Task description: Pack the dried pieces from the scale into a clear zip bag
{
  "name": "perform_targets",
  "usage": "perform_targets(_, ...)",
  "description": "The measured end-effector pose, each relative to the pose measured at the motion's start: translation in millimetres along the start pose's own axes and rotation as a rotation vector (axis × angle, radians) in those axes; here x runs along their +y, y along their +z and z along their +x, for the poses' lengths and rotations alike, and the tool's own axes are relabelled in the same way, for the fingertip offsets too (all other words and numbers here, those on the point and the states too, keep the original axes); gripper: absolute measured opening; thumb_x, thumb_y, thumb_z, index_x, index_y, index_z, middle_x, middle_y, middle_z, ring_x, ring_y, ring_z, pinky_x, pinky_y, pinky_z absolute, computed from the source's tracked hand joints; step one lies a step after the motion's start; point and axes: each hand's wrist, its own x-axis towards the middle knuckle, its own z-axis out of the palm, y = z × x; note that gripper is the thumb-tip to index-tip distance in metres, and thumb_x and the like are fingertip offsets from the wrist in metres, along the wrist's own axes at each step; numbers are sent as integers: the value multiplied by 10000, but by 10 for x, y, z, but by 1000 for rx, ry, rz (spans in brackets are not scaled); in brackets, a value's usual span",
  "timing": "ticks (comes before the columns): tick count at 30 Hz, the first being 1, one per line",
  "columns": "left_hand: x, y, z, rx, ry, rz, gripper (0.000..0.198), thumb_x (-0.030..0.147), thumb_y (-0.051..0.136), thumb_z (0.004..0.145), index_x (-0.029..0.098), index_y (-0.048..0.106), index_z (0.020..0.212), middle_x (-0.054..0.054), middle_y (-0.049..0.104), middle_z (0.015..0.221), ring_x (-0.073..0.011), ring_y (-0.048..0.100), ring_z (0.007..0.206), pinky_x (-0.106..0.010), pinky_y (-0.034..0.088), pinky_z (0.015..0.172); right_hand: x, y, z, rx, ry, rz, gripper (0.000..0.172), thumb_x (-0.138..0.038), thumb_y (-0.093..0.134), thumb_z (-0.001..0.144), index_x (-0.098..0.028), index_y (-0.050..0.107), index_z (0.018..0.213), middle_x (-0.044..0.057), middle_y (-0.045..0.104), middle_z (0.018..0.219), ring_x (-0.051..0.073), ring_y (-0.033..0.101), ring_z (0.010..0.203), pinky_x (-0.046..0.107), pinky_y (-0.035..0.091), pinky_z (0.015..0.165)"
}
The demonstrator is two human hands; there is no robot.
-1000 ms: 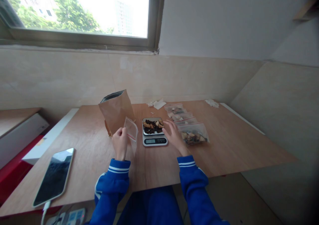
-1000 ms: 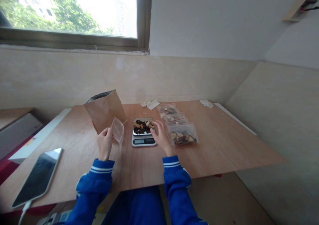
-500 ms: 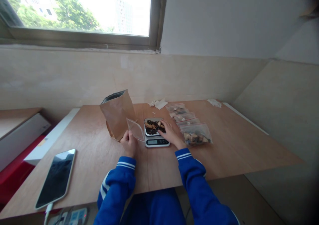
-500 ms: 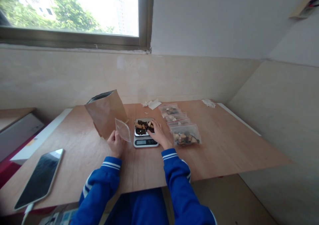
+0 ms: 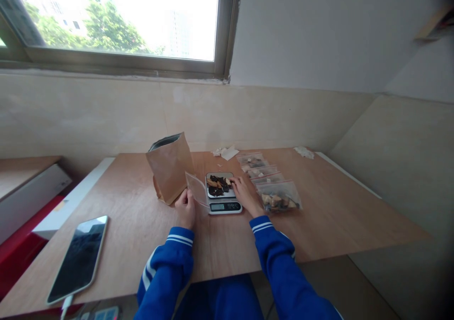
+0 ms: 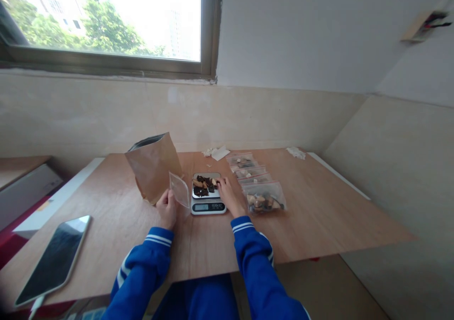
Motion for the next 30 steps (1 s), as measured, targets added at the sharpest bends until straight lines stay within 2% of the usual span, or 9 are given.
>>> perform_targets(4,-5,3,-5,-8,5,10,364,348,496,869,187,406,555,51,365,541,-101,340,545,-232,307,544,-227,-171,47,60,46,-3,303,-203,361,951,-158,590,1144,152,592,1119,240,576,1046,404,450,936)
perform_targets(8,11,13,-12,-30,10,11,365,352,494,871,185,420,555,44,400,542,-104,360,551,-231,308,540,-696,-275,158,189,26,331,275,-268,388,955,-187,591,1123,124,619,1114,220,583,1032,380,469,910)
perform_targets(10,26,15,-12,-39,12,1,372,365,490,872,188,411,555,45,387,531,-104,356,544,-230,299,529,-961,-259,209,102,37,546,275,-305,402,954,-201,590,1126,87,645,1039,191,614,917,337,502,819)
perform_targets(12,39,12,-10,-48,15,-8,375,380,485,873,189,412,558,47,377,523,-105,352,536,-231,296,525,-1187,-211,247,-94,76,684,270,-313,422,946,-205,588,1129,47,656,914,158,613,761,297,510,711)
perform_targets(15,42,8,-8,-48,19,-14,379,390,472,880,190,417,563,48,383,521,-104,352,529,-233,302,530,-1398,-122,286,-238,132,678,206,-238,471,911,-190,606,1059,39,654,908,148,609,777,300,503,748)
perform_targets(18,20,10,-9,-50,14,-23,382,397,459,894,189,425,575,49,392,527,-103,356,527,-233,307,533,-1482,-45,311,-178,139,523,188,-161,554,837,-178,610,1016,65,627,1038,178,592,991,347,455,918)
perform_targets(20,-3,14,-10,-54,7,-31,375,408,452,900,186,452,599,47,412,538,-105,371,532,-234,319,539,-1510,-1,314,-163,136,452,237,-149,597,803,-174,596,1039,74,601,1069,188,574,1048,357,433,961)
perform_targets(26,-54,26,-11,-47,-8,-47,355,421,455,904,179,504,648,30,474,571,-117,425,562,-243,352,564,-1604,23,293,-127,64,407,262,-194,609,825,-173,559,1082,88,544,1101,197,578,1031,376,450,965)
perform_targets(30,-40,30,-8,-11,-19,-28,372,415,446,906,193,447,608,41,424,547,-111,398,544,-239,338,545,-1493,-79,299,46,-63,415,162,-240,504,907,-196,589,1038,77,571,1066,190,585,1005,358,466,950)
